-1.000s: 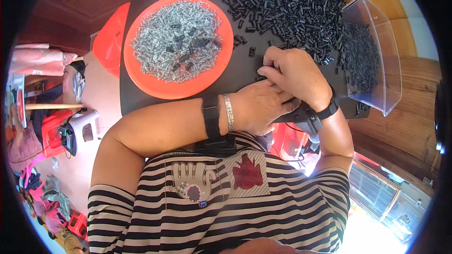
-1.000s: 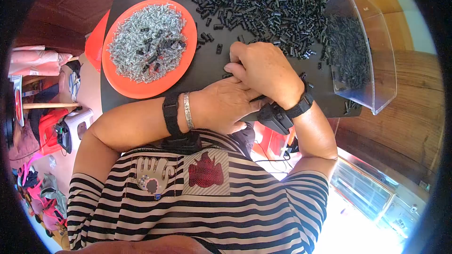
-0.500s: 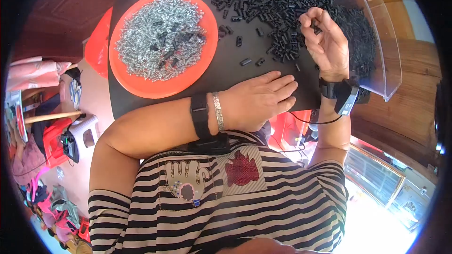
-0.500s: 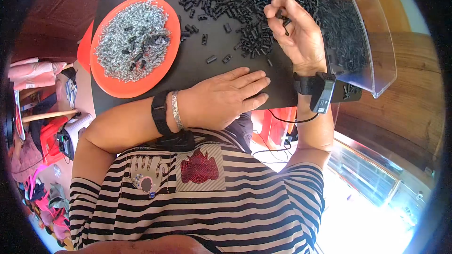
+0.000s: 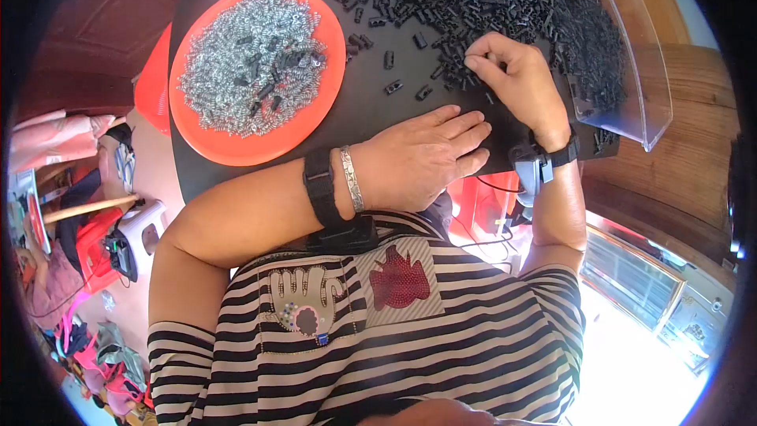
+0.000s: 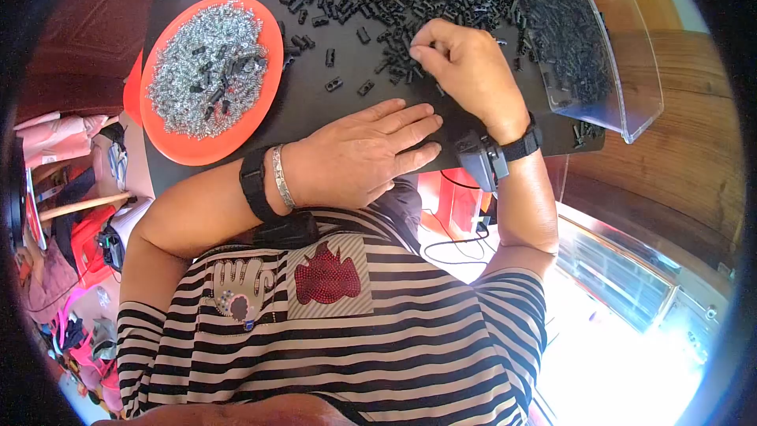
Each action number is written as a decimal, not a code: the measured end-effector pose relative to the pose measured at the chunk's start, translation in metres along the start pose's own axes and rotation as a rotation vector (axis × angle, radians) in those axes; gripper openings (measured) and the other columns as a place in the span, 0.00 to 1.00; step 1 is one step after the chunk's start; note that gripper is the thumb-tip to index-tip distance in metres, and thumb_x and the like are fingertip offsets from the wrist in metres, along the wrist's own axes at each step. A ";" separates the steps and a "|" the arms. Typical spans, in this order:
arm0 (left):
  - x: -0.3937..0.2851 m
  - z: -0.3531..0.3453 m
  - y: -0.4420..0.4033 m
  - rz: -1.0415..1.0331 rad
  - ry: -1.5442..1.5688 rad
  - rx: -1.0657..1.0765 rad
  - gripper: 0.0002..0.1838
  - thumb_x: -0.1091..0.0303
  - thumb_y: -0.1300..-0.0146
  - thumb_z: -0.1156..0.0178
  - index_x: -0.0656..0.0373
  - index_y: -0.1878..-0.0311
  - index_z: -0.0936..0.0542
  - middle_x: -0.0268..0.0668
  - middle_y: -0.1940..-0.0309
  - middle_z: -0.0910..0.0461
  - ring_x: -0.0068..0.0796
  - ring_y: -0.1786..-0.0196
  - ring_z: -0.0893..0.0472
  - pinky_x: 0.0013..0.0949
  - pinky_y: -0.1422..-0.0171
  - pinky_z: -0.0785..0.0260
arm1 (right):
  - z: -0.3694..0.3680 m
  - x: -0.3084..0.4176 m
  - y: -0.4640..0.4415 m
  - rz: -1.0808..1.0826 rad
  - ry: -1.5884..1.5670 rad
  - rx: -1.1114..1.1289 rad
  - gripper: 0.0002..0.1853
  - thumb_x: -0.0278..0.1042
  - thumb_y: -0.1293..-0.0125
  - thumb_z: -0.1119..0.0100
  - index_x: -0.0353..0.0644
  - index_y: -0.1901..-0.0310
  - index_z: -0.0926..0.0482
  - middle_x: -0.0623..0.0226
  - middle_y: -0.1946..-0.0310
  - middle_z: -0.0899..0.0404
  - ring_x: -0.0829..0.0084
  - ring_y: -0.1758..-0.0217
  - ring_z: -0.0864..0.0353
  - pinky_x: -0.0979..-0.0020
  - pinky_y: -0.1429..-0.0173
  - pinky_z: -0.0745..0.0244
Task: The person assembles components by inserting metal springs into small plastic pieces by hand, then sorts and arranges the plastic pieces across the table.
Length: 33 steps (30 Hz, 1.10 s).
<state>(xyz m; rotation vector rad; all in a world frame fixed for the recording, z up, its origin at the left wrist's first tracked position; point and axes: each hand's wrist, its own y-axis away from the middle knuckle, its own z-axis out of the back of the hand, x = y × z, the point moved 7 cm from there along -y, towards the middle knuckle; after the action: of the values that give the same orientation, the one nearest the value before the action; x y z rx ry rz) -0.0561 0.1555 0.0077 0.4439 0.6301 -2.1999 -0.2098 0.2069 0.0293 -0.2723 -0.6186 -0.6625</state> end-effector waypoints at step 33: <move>0.000 0.005 -0.003 0.013 -0.060 0.046 0.29 0.66 0.42 0.36 0.63 0.36 0.24 0.55 0.30 0.32 0.54 0.24 0.38 0.51 0.19 0.47 | 0.003 0.005 0.003 -0.012 0.022 0.045 0.08 0.35 0.36 0.32 0.41 0.61 0.15 0.66 0.80 0.22 0.78 0.79 0.28 0.71 0.71 0.32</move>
<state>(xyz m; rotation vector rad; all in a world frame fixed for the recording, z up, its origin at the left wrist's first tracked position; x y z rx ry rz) -0.0588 0.1548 0.0128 0.4028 0.5436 -2.2107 -0.2058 0.2081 0.0350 -0.2191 -0.6141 -0.6610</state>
